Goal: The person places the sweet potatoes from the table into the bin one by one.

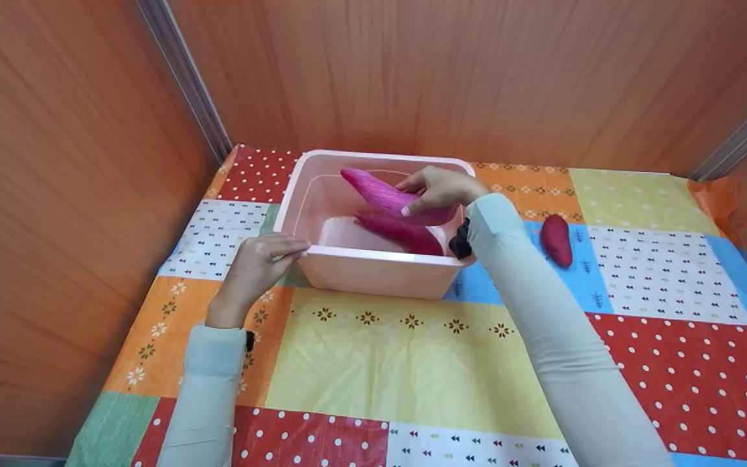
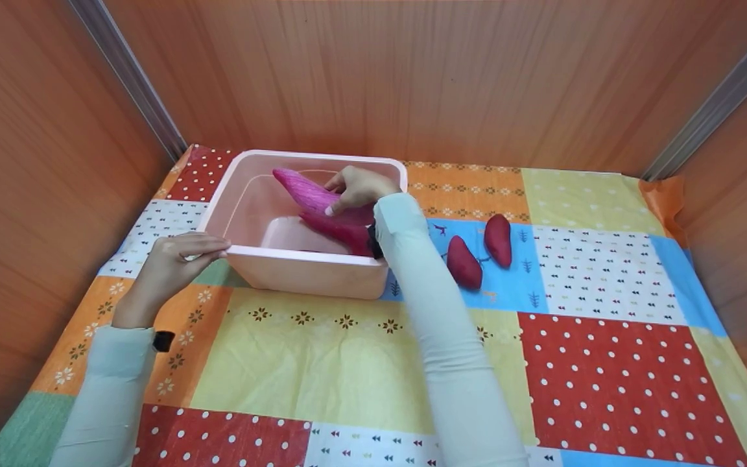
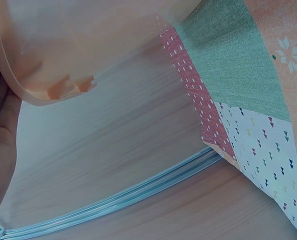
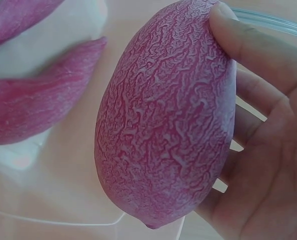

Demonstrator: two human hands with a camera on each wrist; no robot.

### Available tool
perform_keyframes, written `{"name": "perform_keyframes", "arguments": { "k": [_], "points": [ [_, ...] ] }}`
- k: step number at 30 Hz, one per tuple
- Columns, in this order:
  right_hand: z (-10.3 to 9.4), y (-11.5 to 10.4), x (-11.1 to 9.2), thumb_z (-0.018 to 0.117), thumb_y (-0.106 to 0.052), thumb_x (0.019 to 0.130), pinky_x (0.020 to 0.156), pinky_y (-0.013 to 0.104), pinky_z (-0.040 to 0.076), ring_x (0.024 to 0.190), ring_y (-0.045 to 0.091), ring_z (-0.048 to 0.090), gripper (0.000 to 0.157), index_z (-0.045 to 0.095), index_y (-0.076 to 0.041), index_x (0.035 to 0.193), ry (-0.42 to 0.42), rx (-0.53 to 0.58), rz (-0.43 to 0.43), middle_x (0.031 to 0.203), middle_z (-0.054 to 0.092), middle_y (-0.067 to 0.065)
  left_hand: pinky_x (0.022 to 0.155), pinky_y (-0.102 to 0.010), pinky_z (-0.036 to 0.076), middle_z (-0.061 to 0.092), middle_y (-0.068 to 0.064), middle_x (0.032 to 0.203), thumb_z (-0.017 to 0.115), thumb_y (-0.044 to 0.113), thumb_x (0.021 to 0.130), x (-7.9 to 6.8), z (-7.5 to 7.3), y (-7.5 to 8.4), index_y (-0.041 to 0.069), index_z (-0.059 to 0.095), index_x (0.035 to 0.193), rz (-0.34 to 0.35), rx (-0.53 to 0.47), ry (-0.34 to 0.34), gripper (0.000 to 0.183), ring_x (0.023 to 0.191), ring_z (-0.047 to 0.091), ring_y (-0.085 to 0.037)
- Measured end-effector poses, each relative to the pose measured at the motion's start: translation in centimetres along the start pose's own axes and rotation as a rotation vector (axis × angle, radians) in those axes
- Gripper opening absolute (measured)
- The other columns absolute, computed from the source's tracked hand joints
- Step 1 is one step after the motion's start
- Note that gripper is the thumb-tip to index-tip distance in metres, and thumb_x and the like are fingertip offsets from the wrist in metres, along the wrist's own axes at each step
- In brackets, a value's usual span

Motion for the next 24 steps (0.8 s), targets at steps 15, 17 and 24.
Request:
{"name": "perform_keyframes", "arguments": {
  "k": [15, 17, 24],
  "points": [
    [0.62, -0.27, 0.23, 0.075, -0.026, 0.084, 0.093, 0.040, 0.056, 0.114, 0.024, 0.058, 0.059, 0.054, -0.019, 0.138, -0.049, 0.049, 0.037, 0.129, 0.060, 0.006, 0.088, -0.038, 0.057, 0.074, -0.007, 0.106, 0.074, 0.010, 0.083, 0.04, 0.03, 0.11, 0.016, 0.074, 0.108, -0.020, -0.026, -0.011, 0.026, 0.103, 0.069, -0.024],
    [0.64, -0.30, 0.21, 0.075, -0.025, 0.084, 0.093, 0.040, 0.056, 0.114, 0.024, 0.058, 0.058, 0.054, -0.018, 0.137, -0.051, 0.047, 0.031, 0.129, 0.060, 0.006, 0.088, -0.038, 0.057, 0.074, -0.007, 0.105, 0.074, 0.010, 0.082, 0.04, 0.01, 0.11, 0.016, 0.074, 0.108, -0.021, -0.024, -0.008, 0.026, 0.102, 0.069, -0.024],
    [0.67, -0.20, 0.28, 0.073, -0.023, 0.086, 0.098, 0.042, 0.053, 0.118, 0.026, 0.056, 0.057, 0.053, -0.014, 0.138, -0.060, 0.020, -0.011, 0.132, 0.059, 0.010, 0.088, -0.038, 0.058, 0.075, -0.009, 0.102, 0.075, 0.007, 0.081, 0.04, -0.01, 0.01, 0.011, 0.076, 0.105, 0.020, -0.019, 0.011, 0.024, 0.099, 0.070, -0.025]
  ]
}}
Point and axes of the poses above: each hand's wrist, its own x-axis towards the middle knuckle, its own z-axis out of the palm, y = z × x, the point moved 4 cm from there along x, towards the middle knuckle
